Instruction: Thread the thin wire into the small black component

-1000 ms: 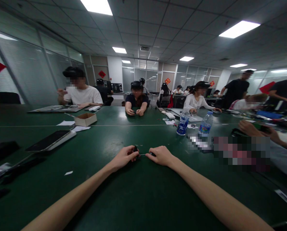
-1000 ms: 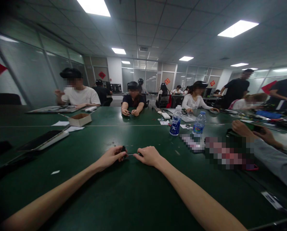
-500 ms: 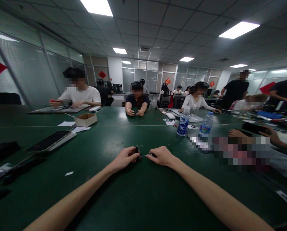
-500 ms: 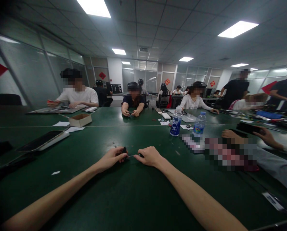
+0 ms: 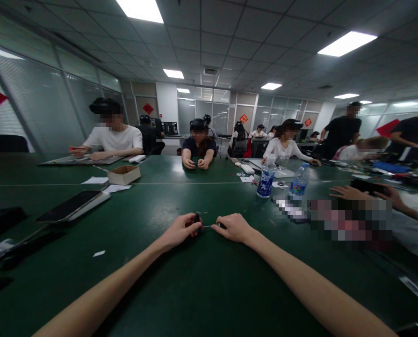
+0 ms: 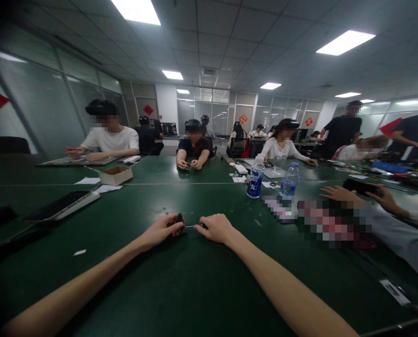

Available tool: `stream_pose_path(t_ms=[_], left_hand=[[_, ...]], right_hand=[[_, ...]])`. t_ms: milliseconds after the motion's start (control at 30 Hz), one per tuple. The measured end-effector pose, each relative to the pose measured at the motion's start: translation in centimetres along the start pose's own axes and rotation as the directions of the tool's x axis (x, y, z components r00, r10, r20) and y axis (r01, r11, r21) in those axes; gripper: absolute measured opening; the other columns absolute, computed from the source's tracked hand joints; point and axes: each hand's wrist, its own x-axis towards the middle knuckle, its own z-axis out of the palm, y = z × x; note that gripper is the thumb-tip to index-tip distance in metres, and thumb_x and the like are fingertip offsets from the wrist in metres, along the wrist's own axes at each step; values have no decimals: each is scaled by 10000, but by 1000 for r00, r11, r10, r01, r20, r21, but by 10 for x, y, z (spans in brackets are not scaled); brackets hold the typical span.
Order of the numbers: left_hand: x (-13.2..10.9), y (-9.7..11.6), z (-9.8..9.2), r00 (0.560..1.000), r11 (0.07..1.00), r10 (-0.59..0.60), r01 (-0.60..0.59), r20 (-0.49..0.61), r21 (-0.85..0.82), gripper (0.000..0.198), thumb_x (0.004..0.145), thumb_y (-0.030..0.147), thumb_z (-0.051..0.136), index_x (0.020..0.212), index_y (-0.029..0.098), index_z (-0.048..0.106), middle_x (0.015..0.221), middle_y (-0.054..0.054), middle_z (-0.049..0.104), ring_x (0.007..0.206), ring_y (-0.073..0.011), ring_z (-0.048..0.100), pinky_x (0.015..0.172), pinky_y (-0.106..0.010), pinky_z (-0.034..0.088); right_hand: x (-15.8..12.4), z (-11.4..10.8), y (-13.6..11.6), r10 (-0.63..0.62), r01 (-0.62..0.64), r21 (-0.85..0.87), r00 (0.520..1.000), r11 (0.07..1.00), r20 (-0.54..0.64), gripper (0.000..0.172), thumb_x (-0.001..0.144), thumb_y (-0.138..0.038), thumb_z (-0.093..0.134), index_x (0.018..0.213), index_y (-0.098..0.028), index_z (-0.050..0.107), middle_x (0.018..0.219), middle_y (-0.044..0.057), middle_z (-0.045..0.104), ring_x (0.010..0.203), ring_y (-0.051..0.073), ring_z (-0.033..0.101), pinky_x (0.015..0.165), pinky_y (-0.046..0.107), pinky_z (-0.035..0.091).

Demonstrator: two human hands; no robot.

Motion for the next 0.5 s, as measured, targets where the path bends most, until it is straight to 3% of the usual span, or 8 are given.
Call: stream_pose_path(t_ms=[500], left_hand=[[0, 0, -1, 1000, 998, -11, 10, -15, -54, 370, 833, 465, 481, 1007, 146, 549, 912, -69, 633, 653, -115, 556, 609, -262, 454]], right_hand=[[-1, 0, -1, 69, -69, 56, 998, 996, -4, 495, 936, -546, 307, 928, -172, 632, 762, 59, 661, 686, 151, 613, 653, 242, 391]])
